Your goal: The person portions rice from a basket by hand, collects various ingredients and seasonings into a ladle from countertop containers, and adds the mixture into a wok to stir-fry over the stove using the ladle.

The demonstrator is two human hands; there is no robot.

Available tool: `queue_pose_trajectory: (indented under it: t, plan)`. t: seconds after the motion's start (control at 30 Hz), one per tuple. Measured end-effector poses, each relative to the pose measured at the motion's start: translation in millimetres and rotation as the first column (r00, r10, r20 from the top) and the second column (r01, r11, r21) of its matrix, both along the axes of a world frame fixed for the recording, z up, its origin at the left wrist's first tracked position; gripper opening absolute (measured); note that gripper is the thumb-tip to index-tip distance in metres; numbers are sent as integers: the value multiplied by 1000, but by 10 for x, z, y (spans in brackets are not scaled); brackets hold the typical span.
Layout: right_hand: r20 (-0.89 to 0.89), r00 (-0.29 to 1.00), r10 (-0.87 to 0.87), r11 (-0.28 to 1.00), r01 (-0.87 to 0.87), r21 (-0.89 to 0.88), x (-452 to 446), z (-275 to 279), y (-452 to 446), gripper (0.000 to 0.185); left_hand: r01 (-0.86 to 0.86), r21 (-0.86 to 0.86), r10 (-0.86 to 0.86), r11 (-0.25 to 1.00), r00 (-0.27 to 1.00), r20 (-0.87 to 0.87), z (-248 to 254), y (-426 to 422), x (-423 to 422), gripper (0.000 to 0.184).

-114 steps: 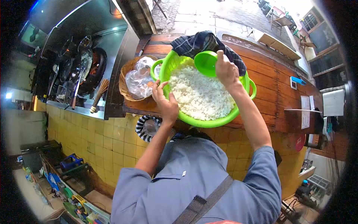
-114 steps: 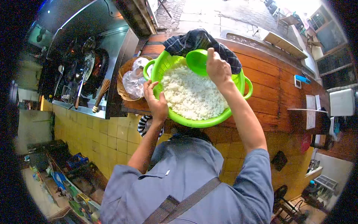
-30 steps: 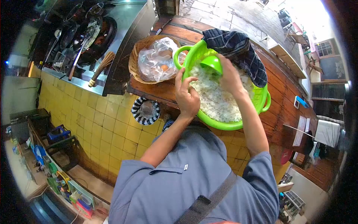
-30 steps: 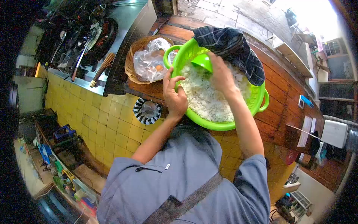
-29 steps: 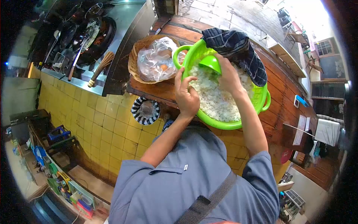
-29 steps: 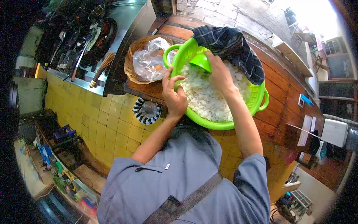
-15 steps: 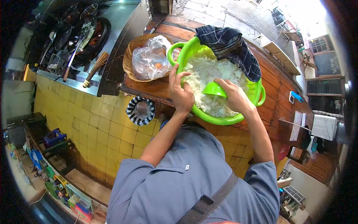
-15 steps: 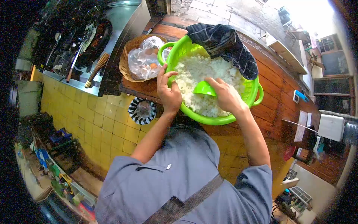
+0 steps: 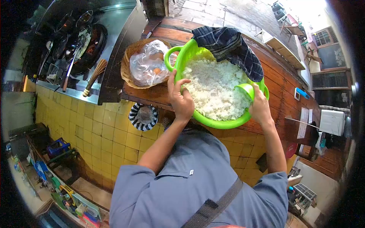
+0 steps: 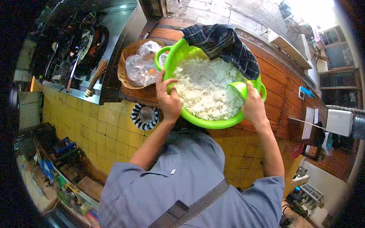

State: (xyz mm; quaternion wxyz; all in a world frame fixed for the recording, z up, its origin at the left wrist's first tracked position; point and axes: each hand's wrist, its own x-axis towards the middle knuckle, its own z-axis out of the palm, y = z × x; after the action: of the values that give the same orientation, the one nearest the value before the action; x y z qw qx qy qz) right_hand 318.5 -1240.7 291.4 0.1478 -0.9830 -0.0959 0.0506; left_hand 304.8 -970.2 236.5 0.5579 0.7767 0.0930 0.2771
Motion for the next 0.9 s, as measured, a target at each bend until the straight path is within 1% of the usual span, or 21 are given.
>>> queue_pose_trajectory:
  t: [0.07,0.13,0.17,0.23,0.33,0.4,0.47,0.5,0.57,0.6,0.63,0.7,0.73,0.8,0.9]
  plan:
    - [-7,1000,16,1000,-16,-5,-3,4,127,66,-13,5,13,1000,1000,-14,4,3,8,25]
    - [-78,995,-65,997,62,-39,-55,22,254,67,-9,-19,8,1000,999,-47,-4,-8,1,25]
    - [-78,994,-72,997,69,-41,-46,29,300,67,-2,-20,1,1000,999,-47,-3,-11,21,25]
    - [-92,993,-67,998,67,-6,-40,36,354,64,-1,-10,1,1000,1000,-22,-6,-8,10,24]
    - [-128,988,-81,996,86,32,-28,0,365,60,-8,15,9,1000,998,-67,0,-5,3,24]
    - [-136,987,-84,995,91,44,-29,-61,367,60,-11,26,12,1000,998,-58,6,-10,-5,24]
    - [-111,992,-54,988,69,140,-24,-117,350,58,-9,37,10,999,999,-47,26,-14,-7,24]
    - [-114,992,-54,988,69,139,-12,-118,375,58,-9,24,10,1000,998,-59,45,-14,0,23]
    - [-397,905,-156,885,306,350,-5,-120,496,54,-10,10,11,1000,997,-75,43,-16,-3,23]
    - [-370,917,-148,896,282,342,-36,-173,574,52,0,-16,-1,1000,998,-61,32,-15,4,23]
    - [-145,988,-57,937,103,334,-86,-214,685,52,7,-40,-9,999,999,-45,23,-14,21,24]
    - [-95,995,-35,938,65,339,-78,-227,880,54,-2,-7,2,1000,998,-61,42,-8,19,22]
    - [-98,995,-33,936,65,345,-54,-229,919,54,-4,24,6,1000,998,-68,53,1,21,21]
    - [-235,971,-43,927,127,354,43,-233,971,56,-7,34,9,999,998,-61,28,11,23,21]
    - [-223,975,3,916,87,392,161,-323,1018,54,-8,38,10,999,999,-52,28,-1,18,21]
